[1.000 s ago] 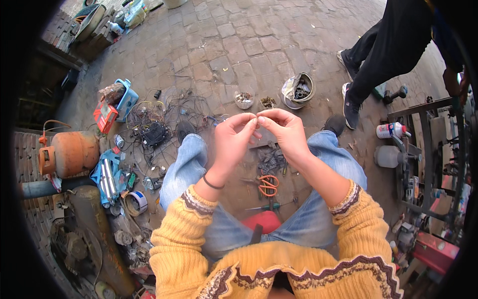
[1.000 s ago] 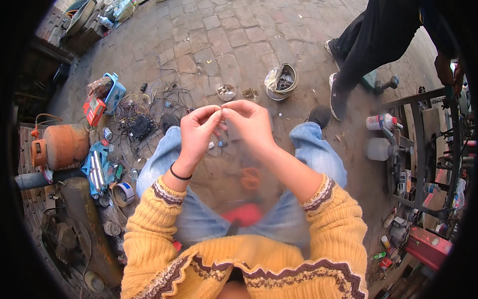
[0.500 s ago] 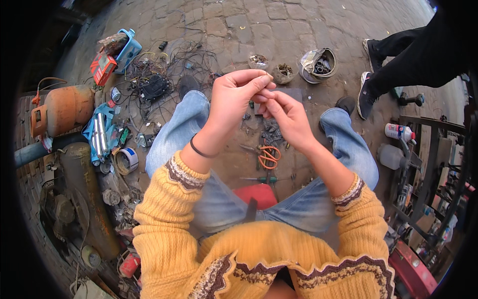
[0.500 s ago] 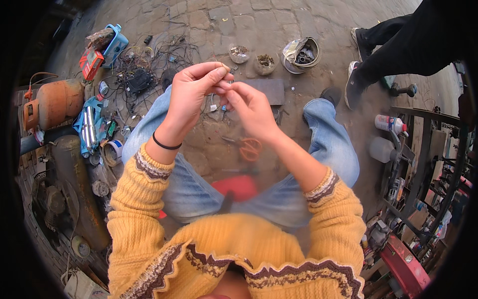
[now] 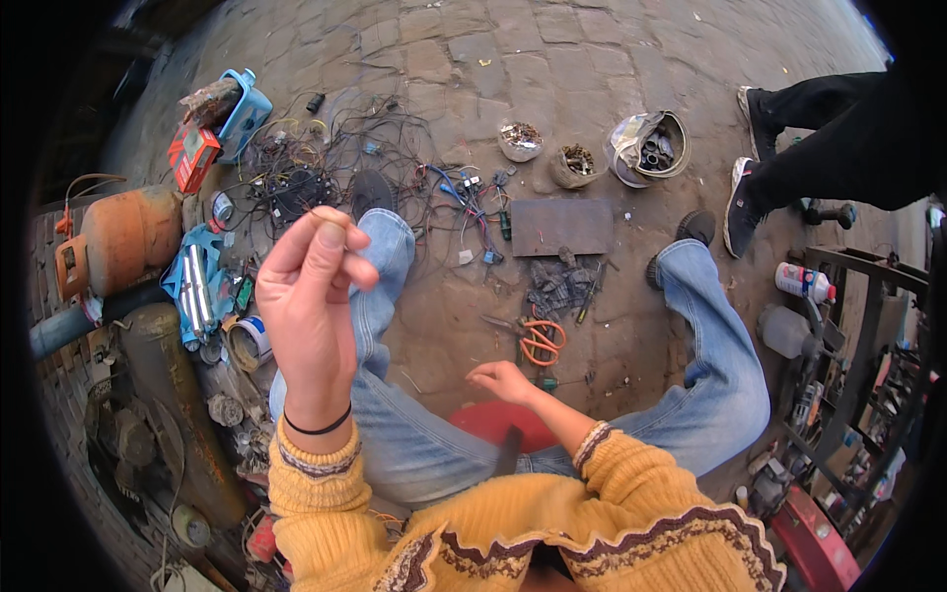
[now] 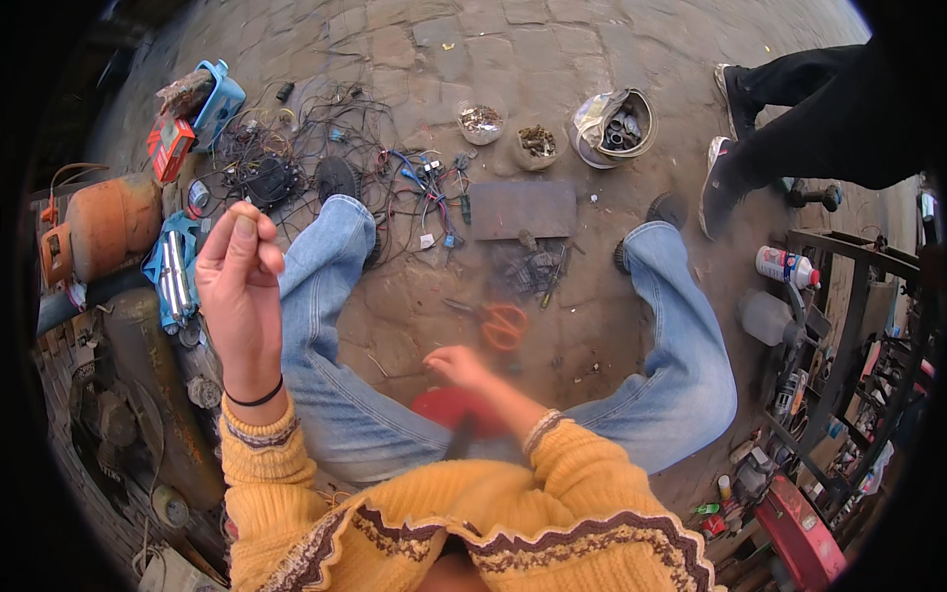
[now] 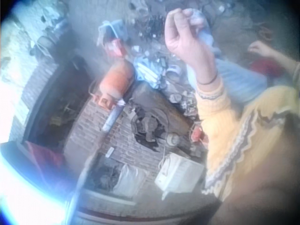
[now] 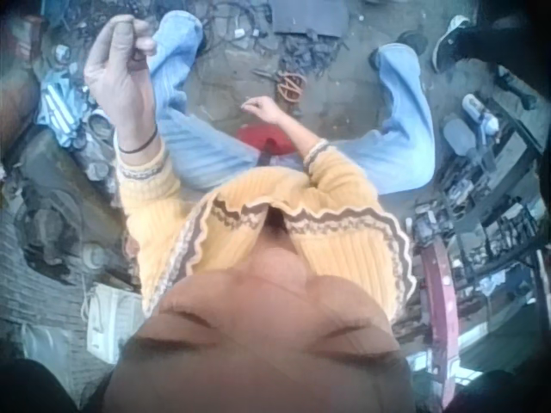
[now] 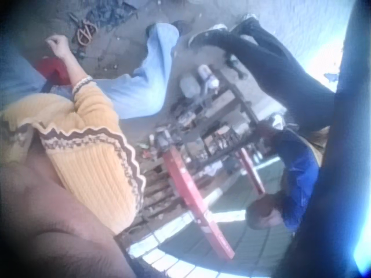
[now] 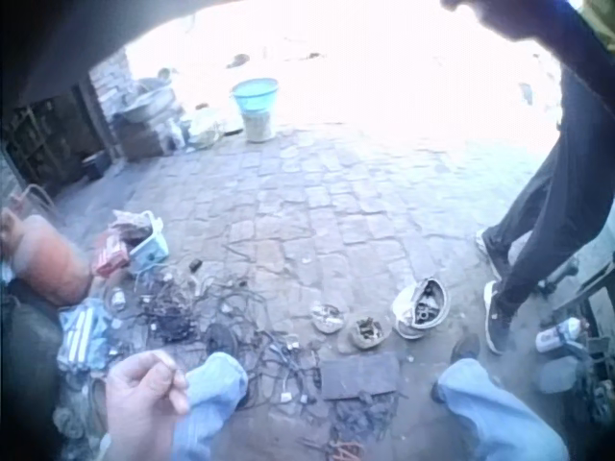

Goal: The person sits on the ground and repeatedly picks up small metal pieces, then joins them with thin wire or string. They manipulate the items with both hands, occasionally placing finished pieces into a nearby container.

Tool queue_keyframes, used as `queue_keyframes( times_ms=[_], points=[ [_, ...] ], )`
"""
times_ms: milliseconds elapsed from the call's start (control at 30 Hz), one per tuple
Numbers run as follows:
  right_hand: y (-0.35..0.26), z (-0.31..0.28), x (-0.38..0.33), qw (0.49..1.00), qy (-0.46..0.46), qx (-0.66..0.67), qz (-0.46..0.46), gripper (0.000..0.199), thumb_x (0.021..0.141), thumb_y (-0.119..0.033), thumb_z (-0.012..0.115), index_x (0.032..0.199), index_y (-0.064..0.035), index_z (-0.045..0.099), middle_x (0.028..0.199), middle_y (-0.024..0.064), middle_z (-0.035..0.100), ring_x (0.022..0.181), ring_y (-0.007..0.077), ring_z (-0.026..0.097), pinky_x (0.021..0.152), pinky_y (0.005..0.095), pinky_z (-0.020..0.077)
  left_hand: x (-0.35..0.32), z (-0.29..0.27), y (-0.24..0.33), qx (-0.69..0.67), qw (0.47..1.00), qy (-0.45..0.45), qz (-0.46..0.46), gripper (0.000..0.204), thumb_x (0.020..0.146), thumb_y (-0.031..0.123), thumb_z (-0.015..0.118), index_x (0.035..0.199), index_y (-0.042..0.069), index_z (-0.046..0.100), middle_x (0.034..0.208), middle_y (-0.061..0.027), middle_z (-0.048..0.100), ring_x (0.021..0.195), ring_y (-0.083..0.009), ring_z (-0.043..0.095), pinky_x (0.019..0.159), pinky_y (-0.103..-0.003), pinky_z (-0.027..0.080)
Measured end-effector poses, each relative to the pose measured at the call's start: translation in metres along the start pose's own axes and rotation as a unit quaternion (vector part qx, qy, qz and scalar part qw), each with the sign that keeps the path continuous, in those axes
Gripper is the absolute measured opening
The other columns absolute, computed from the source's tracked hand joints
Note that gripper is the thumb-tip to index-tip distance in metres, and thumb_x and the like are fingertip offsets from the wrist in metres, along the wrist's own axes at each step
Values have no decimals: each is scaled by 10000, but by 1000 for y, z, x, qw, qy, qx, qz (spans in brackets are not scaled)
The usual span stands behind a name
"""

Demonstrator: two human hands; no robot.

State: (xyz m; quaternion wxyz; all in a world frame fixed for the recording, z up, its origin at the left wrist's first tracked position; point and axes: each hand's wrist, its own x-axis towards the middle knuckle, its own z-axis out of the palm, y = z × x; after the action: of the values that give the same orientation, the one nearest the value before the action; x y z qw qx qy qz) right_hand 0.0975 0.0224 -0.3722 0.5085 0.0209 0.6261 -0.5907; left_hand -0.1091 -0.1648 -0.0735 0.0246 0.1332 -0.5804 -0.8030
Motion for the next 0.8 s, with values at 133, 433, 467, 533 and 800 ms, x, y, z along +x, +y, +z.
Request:
queue_keyframes(
  times_ms=[133,433,467,533,800],
  points=[
    [29,-43,26,915,83,-381,105,342,806,-116,616,1136,-32,648,1104,214,664,1046,354,638,910,440,501,-8,-9,12,0,975,-220,-41,124,898,60,658,854,-52,690,821,-145,700,536,-148,603,458,-242,441],
    [-36,-178,97,845,512,-145,-53,181,860,-131,693,1000,-24,653,834,114,700,698,218,652,686,337,516,-14,-11,13,-278,834,-468,86,163,879,112,695,731,64,744,999,-64,708,886,-183,480,691,-296,386],
    [-44,-184,107,842,516,-147,-56,199,853,-139,706,1009,-25,657,836,102,702,692,213,648,688,327,513,-15,-8,2,-314,814,-466,144,168,930,157,623,866,39,724,1071,-89,707,897,-197,444,736,-305,383],
    [-57,-191,127,836,522,-167,-41,244,843,-188,726,1021,-30,674,868,101,718,749,217,678,721,345,520,-17,-5,-7,-351,801,-443,198,241,985,202,544,990,19,701,1137,-112,708,893,-212,413,779,-313,379],
    [-62,-191,158,831,551,-74,13,162,862,-167,725,926,-20,704,815,71,716,760,164,666,724,310,512,-2,-34,21,-280,823,-495,4,340,1030,262,440,938,44,684,1122,-169,698,883,-215,428,775,-314,387]
  ],
)
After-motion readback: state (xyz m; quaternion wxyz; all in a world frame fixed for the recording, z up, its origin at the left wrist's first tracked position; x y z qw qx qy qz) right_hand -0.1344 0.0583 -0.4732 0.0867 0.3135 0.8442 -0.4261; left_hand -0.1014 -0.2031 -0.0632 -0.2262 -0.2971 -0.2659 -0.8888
